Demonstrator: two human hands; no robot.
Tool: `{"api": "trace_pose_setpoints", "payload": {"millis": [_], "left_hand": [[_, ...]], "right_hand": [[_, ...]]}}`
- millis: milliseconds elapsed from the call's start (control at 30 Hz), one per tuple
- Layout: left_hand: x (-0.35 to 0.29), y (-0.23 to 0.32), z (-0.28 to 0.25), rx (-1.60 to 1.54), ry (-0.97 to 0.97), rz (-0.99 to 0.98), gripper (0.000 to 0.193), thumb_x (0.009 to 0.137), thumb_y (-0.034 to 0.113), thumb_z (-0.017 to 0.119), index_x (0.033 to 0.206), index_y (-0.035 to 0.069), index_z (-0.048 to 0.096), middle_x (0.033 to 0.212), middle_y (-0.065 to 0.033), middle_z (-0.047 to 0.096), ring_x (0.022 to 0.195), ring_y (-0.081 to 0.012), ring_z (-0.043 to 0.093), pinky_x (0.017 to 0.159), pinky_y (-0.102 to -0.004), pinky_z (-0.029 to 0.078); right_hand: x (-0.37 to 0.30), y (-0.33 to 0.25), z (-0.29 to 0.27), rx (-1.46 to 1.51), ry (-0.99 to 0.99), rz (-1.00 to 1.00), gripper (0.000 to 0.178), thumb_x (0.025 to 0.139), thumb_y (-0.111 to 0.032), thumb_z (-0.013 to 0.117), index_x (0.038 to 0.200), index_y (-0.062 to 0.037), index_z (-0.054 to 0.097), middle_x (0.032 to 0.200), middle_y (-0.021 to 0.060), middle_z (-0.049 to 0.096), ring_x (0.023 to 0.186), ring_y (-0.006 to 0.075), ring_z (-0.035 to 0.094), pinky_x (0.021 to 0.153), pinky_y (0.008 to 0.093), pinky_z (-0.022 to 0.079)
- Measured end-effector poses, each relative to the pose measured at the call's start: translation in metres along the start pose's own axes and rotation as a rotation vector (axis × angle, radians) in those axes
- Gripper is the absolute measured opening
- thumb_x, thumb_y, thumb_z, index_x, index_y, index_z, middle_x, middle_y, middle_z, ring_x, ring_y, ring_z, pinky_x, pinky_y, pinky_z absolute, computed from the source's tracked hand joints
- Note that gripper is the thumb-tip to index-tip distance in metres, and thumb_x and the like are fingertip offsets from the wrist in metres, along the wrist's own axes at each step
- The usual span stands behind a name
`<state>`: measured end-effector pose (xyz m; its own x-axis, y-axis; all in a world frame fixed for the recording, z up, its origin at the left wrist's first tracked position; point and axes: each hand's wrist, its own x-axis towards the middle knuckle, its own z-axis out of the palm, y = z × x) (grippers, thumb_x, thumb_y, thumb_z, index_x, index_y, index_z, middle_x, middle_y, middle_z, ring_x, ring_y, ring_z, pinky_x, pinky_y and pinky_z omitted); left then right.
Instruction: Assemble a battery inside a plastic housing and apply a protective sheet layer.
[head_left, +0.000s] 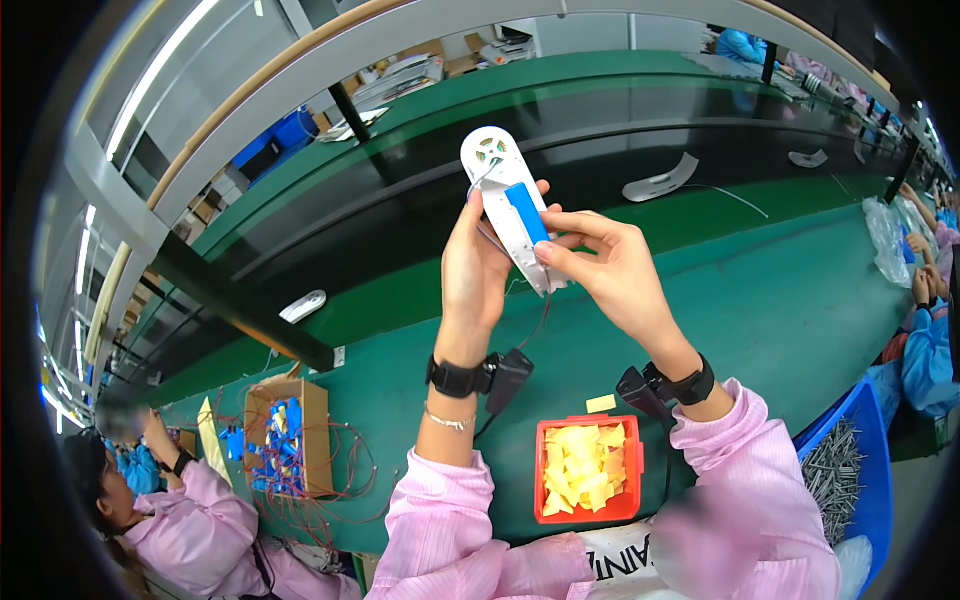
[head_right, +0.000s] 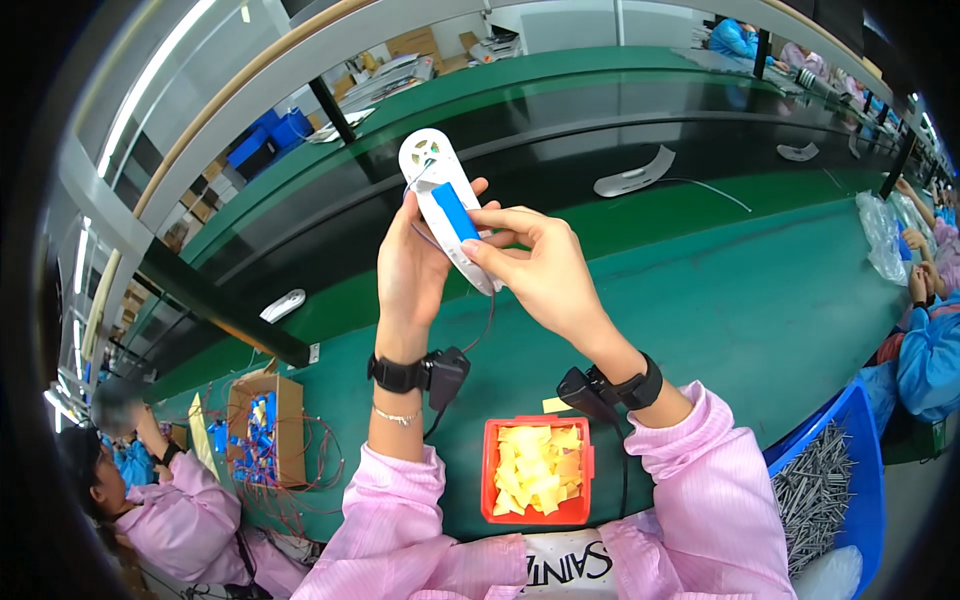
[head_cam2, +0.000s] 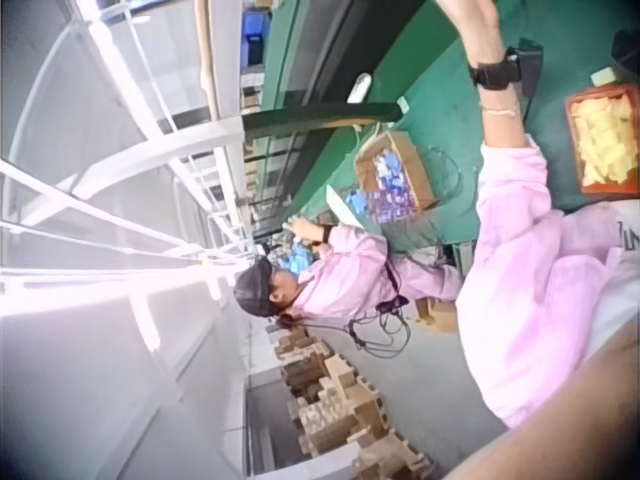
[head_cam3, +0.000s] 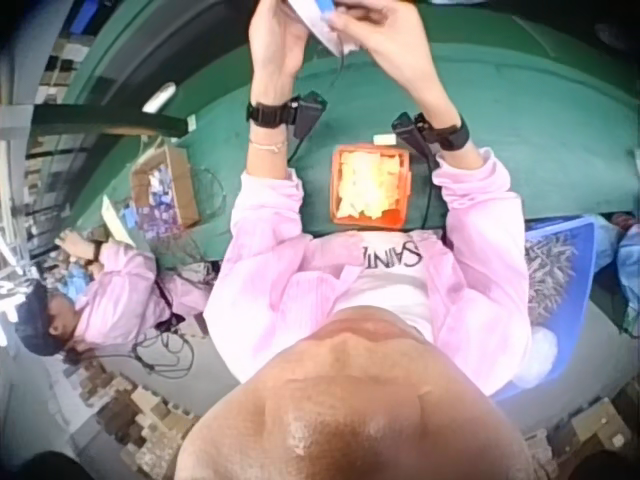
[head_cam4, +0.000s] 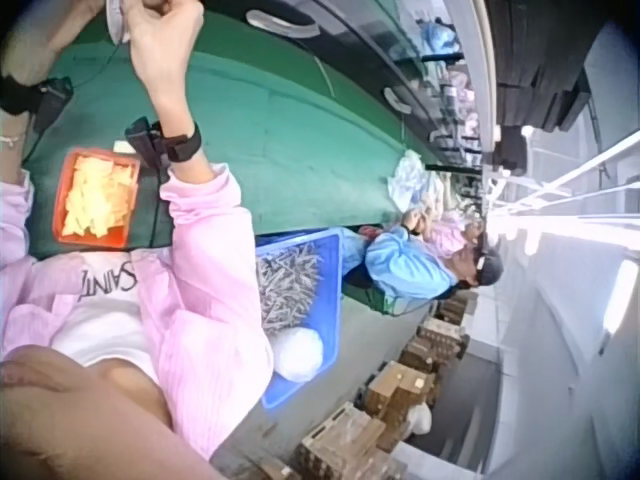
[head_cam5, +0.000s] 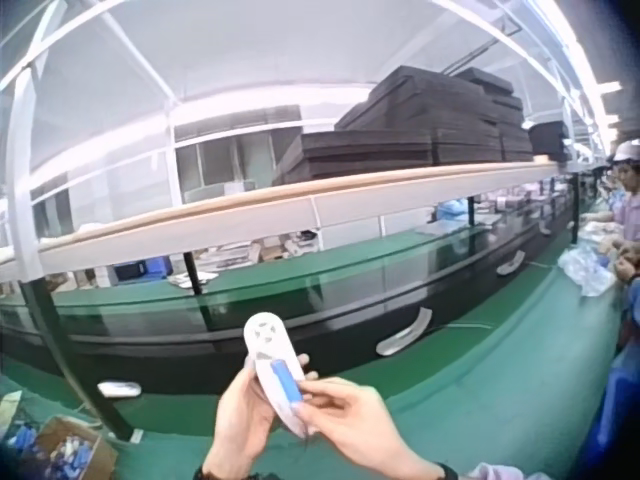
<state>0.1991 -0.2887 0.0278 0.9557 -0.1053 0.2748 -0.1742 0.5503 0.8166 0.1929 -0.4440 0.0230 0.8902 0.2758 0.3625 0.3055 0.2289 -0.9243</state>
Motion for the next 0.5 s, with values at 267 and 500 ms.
{"api": "trace_pose_setpoints", "payload": {"millis": [267, 500], "left_hand": [[-0.014, -0.014, 0.035, -0.039, 0.124, 0.152, 0.045, 0.106, 0.034, 0.029, 0.141, 0.006, 0.034, 0.131, -0.0189, 0.054, 0.119, -0.0257, 0.055, 0.102, -0.042, 0.044], [-0.017, -0.025, 0.032, -0.078, 0.148, 0.125, 0.046, 0.106, 0.037, 0.026, 0.141, 0.008, 0.032, 0.129, -0.0177, 0.053, 0.117, -0.0266, 0.055, 0.101, -0.0416, 0.044]], "right_hand": [[-0.001, -0.009, -0.002, -0.154, 0.116, -0.108, 0.032, 0.082, 0.0, 0.069, 0.114, 0.0021, 0.067, 0.092, 0.0121, 0.071, 0.085, 0.0142, 0.068, 0.073, 0.0274, 0.057], [-0.01, 0.005, 0.012, -0.335, 0.197, -0.227, 0.024, 0.082, -0.002, 0.07, 0.106, 0.0036, 0.07, 0.09, 0.0157, 0.072, 0.076, 0.0155, 0.069, 0.066, 0.0258, 0.055]]}}
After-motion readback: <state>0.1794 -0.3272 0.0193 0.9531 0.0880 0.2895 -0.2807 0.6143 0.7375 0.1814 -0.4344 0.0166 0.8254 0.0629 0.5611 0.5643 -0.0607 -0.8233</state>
